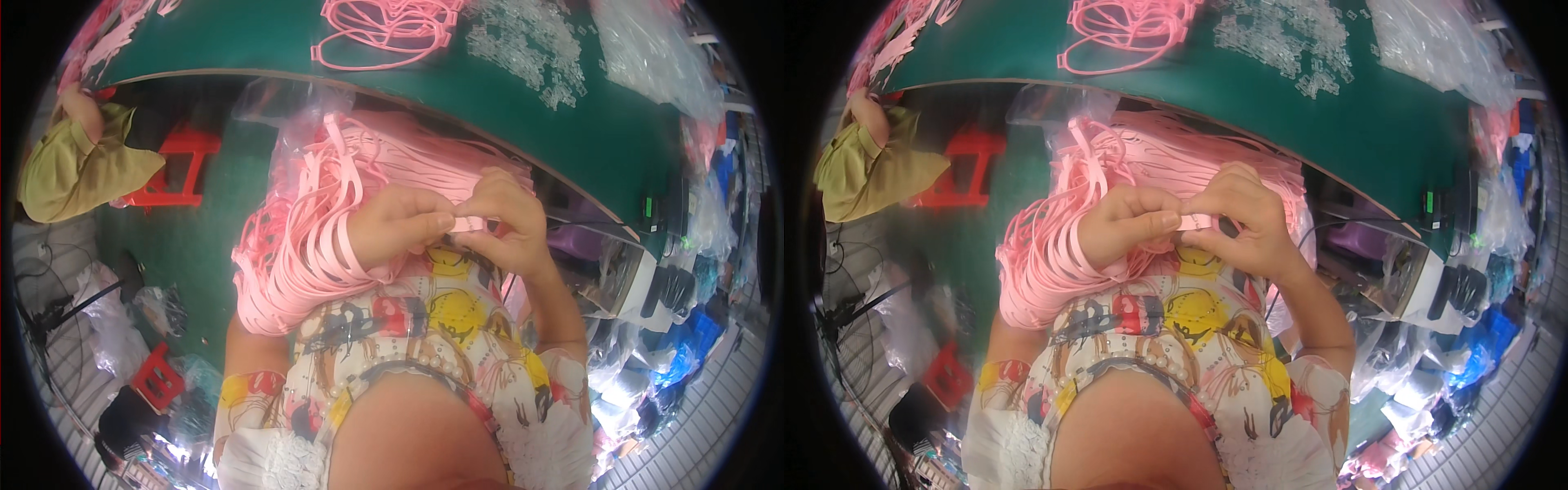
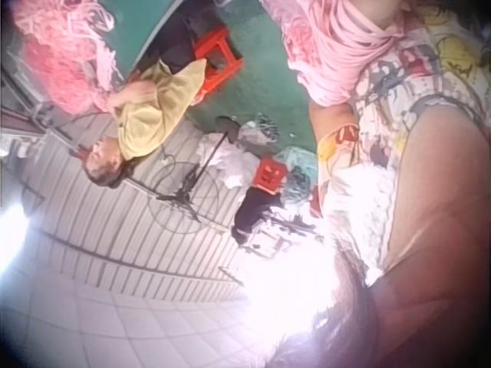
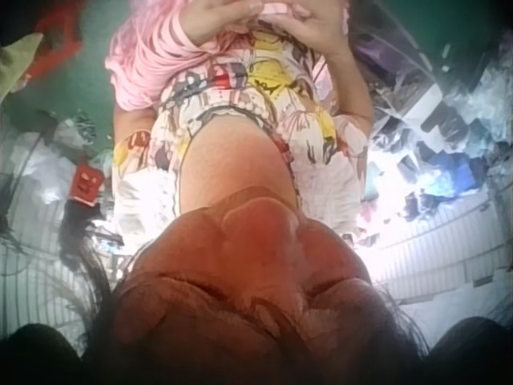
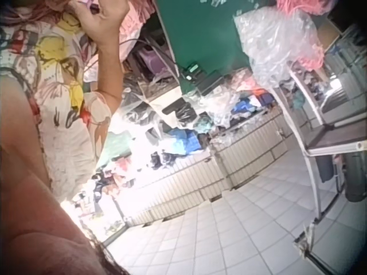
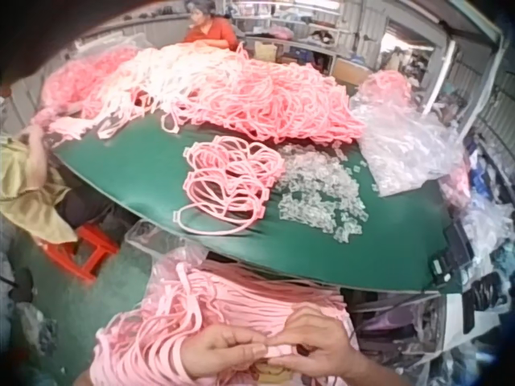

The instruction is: The person sits at a green table and repeatedly picks up pink elastic bands and small clear plastic clips. They insert the clips into the ends of the bands to form loops, then place the finished items on the table.

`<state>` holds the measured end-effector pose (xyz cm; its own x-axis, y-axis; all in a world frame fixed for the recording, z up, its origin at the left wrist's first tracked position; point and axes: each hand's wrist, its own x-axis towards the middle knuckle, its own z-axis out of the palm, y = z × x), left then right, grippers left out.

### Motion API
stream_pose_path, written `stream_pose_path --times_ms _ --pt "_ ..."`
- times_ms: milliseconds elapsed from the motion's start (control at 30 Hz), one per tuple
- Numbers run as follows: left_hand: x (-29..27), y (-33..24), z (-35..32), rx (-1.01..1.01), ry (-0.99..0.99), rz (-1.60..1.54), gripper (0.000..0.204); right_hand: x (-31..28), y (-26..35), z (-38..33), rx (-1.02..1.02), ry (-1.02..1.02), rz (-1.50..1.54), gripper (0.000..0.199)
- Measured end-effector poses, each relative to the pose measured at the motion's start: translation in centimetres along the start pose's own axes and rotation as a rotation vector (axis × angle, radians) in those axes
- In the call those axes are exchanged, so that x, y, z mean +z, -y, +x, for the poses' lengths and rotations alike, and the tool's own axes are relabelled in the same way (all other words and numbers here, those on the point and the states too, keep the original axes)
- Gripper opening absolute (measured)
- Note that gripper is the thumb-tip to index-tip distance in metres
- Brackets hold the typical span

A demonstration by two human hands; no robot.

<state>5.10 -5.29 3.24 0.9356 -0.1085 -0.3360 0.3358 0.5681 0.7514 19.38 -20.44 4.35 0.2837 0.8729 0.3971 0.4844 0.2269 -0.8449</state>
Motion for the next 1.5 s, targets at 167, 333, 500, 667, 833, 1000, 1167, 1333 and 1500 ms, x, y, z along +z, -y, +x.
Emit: stream_pose_path --times_ms 167,333,500,667,833,1000,1167,1333,1500 --pt "0.8 0.2 0.3 0.439 -0.215 0.587 0.015 0.3 0.1 -0.1 0.183 -0.023 -0.096 0.02" --pt "1.3 -0.5 0.1 0.598 -0.397 0.932 0.012 0.4 0.7 0.1 0.262 -0.05 -0.143 0.015" --pt "0.4 -0.8 -0.7 0.13 -0.206 0.292 0.014 1.3 1.8 0.7 0.164 -0.106 -0.173 0.01" --pt "-0.9 -0.6 -1.6 0.01 0.012 -0.175 0.016 0.7 2.4 2.0 -0.112 0.158 -0.28 0.013" --pt "-1.9 -0.8 -2.3 -0.033 0.14 -0.198 0.016 -0.2 2.9 3.9 -0.075 0.398 -0.145 0.017" --pt "-1.0 -2.6 -3.8 0.144 -0.057 -0.076 0.011 0.3 2.3 5.7 0.195 0.353 0.115 0.017" --pt "-0.9 -1.8 -4.1 0.846 -0.505 1.069 0.014 0.3 1.3 8.2 0.562 0.539 0.528 0.014" --pt "-1.4 -2.4 -5.3 0.739 -0.702 0.805 0.009 2.4 0.2 11.3 0.581 0.587 0.696 0.019" --pt "-6.1 -3.7 -8.0 0.595 -0.391 -0.1 0.024 6.6 1.9 12.5 -0.387 0.011 -0.36 0.028"
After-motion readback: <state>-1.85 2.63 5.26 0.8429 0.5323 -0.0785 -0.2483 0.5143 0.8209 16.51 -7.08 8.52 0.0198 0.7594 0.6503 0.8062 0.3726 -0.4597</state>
